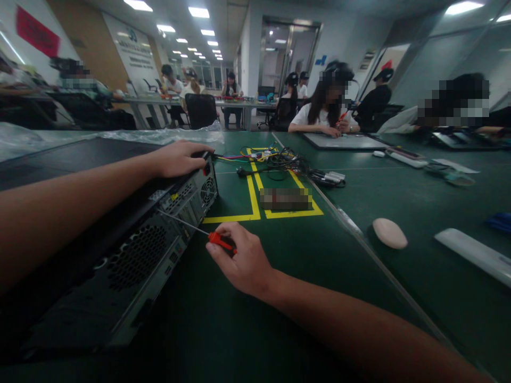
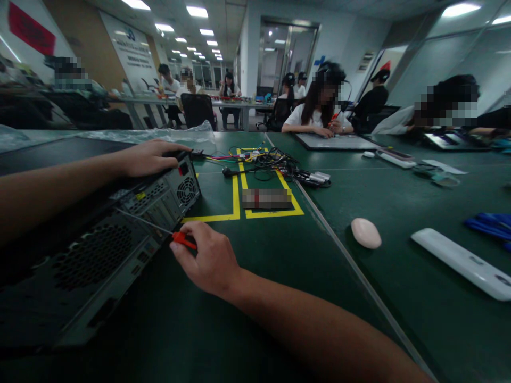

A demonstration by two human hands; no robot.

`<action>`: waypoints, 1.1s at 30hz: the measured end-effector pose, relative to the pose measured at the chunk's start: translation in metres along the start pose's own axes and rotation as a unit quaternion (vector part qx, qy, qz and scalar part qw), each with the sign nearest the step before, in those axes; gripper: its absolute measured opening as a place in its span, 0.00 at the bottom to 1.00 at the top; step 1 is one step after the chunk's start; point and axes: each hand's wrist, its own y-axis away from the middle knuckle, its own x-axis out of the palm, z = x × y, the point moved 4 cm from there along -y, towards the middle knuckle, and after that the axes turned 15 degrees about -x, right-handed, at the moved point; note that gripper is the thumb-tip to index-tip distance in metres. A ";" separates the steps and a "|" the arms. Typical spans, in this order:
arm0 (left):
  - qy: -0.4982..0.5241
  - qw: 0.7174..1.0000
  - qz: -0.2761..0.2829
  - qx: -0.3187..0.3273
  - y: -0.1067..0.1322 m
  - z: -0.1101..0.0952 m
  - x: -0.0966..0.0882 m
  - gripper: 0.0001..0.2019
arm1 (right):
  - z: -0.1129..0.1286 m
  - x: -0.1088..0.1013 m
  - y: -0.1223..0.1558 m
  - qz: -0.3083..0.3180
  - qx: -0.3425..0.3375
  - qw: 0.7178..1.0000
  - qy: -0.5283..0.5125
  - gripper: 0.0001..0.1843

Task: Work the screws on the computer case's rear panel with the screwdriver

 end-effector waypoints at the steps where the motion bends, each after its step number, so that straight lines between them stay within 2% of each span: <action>1: 0.001 1.000 0.000 0.000 0.000 0.000 0.000 0.37 | 0.000 0.000 0.000 0.000 -0.001 1.000 0.002 0.12; 15: 0.010 1.000 0.004 -0.010 0.000 -0.001 -0.001 0.37 | 0.004 -0.003 -0.002 0.022 -0.009 1.000 0.003 0.14; 21: 0.004 1.000 0.003 -0.007 0.004 -0.006 -0.003 0.36 | 0.001 0.000 0.001 0.006 0.008 1.000 -0.013 0.15; 27: -0.030 0.999 0.022 -0.018 0.008 -0.011 -0.005 0.36 | 0.000 0.001 0.001 0.007 -0.009 1.000 -0.011 0.09; 33: -0.033 0.999 0.024 -0.029 0.009 -0.011 -0.007 0.36 | 0.001 0.000 0.000 0.005 -0.026 1.000 -0.016 0.08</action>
